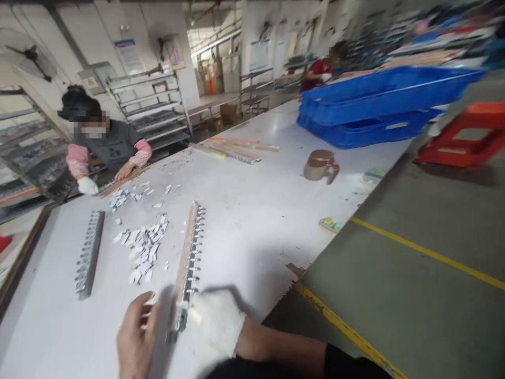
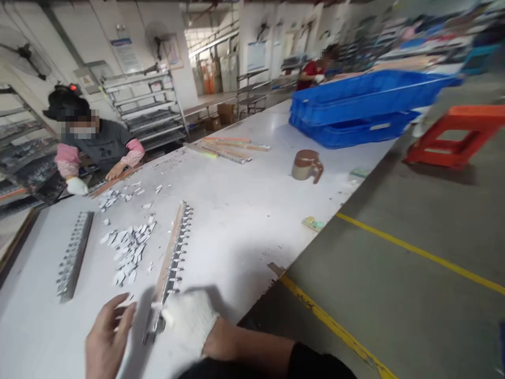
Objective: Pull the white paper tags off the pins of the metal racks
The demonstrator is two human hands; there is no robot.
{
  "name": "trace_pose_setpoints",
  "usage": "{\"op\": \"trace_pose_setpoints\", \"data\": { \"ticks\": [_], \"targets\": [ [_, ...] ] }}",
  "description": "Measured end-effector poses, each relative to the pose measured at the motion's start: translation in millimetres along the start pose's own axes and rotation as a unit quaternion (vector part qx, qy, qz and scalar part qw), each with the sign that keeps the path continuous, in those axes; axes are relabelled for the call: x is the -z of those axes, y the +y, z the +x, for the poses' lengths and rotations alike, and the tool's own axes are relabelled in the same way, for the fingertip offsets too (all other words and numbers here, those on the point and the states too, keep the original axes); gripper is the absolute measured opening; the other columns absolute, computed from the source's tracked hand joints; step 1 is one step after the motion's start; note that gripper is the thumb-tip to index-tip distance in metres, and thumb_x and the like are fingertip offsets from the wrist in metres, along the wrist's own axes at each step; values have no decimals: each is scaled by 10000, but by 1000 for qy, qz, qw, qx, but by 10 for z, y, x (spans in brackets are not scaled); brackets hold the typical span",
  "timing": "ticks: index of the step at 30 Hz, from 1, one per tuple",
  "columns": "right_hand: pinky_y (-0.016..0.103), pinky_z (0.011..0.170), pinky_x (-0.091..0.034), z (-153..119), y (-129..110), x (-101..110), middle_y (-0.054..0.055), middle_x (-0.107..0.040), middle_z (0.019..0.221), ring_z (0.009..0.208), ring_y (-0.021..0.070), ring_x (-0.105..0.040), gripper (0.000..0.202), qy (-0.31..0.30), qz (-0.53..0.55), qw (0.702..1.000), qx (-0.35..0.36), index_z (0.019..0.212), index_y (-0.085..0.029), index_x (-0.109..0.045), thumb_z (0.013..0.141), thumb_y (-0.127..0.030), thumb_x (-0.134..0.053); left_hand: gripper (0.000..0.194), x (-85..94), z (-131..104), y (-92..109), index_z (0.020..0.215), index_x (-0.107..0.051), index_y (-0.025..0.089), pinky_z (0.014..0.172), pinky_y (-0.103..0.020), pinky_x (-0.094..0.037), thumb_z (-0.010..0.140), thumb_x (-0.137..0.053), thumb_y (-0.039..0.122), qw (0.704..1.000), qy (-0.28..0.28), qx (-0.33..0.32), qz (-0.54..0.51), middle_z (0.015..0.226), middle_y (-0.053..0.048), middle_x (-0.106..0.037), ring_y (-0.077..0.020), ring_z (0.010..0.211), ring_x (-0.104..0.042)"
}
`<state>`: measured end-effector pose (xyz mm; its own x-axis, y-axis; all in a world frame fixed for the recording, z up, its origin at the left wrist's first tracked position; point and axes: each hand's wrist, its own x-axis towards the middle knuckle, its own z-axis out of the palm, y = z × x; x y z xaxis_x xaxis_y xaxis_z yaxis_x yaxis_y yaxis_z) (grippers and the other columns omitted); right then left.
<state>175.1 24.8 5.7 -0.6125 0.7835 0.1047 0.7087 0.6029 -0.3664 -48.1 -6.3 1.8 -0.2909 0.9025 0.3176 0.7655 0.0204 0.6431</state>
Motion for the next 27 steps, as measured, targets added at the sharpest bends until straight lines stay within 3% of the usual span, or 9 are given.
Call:
{"op": "trace_pose_setpoints", "data": {
  "ticks": [3, 8, 11, 14, 17, 20, 23, 25, 27],
  "targets": [
    [279, 544, -337, -99, 42, -95, 12, -728, 760, 655, 173, -665, 272, 52, 75, 995, -48, 890, -234, -647, 981, -400, -451, 199, -139, -288, 299, 943, -697, 231, 725, -304, -564, 926, -616, 412, 993, -53, -91, -58, 920, -63, -731, -202, 799, -689],
    [298, 580, -288, -255, 106, -251, 2, -678, 712, 609, 126, -579, 290, 54, 116, 990, 60, 789, -199, -609, 992, -319, -440, 267, -174, -430, 513, 833, -656, 205, 642, -259, -489, 1005, -514, 352, 969, -192, -71, -134, 748, -22, -638, -147, 673, -597],
    [320, 574, -269, -312, 155, -291, -9, -672, 717, 595, 120, -558, 315, 7, 115, 992, 56, 798, -199, -617, 1013, -341, -435, 327, -137, -481, 469, 785, -624, 193, 630, -256, -452, 1010, -501, 396, 954, -246, -39, -167, 718, -10, -595, -134, 650, -549],
    [309, 595, -307, -312, 221, -341, 10, -708, 818, 692, 135, -614, 290, -57, 103, 989, 88, 851, -191, -636, 1012, -344, -449, 406, -151, -544, 363, 739, -568, 195, 559, -247, -399, 1012, -469, 479, 938, -288, 50, -186, 611, 29, -523, -111, 542, -466],
    [306, 612, -347, -248, 266, -418, 41, -736, 905, 799, 178, -672, 255, -84, 54, 993, 65, 895, -192, -651, 999, -317, -455, 465, -151, -511, 222, 735, -559, 197, 560, -257, -396, 998, -445, 563, 958, -234, 104, -127, 588, 34, -515, -118, 530, -460],
    [306, 609, -388, -156, 240, -508, 45, -748, 890, 790, 204, -706, 245, -86, 22, 996, -29, 897, -203, -659, 990, -293, -451, 487, -129, -370, 90, 989, -631, 181, 601, -288, -443, 847, -653, 646, 981, -176, 77, -17, 782, -9, -620, -165, 645, -548],
    [312, 584, -412, -94, 160, -602, 62, -748, 827, 762, 244, -722, 175, -90, -1, 995, -38, 885, -198, -673, 933, -251, -513, 666, -147, -247, -5, 1139, -624, 167, 647, -324, -486, 704, -798, 639, 962, -267, 34, 37, 948, -60, -651, -219, 767, -606],
    [317, 576, -422, -85, 120, -669, 71, -740, 772, 737, 263, -724, 156, -89, -8, 995, -36, 862, -188, -682, 903, -237, -540, 625, -184, -219, -55, 1114, -633, 169, 675, -335, -496, 711, -806, 615, 947, -317, 31, 34, 965, -68, -661, -235, 807, -625],
    [318, 582, -431, -94, 109, -741, 76, -734, 742, 723, 262, -723, 167, -85, -2, 996, -32, 835, -179, -686, 900, -243, -546, 584, -224, -228, -101, 1093, -629, 181, 691, -338, -496, 718, -811, 590, 945, -323, 36, 29, 987, -63, -671, -237, 824, -633]
  ]
}}
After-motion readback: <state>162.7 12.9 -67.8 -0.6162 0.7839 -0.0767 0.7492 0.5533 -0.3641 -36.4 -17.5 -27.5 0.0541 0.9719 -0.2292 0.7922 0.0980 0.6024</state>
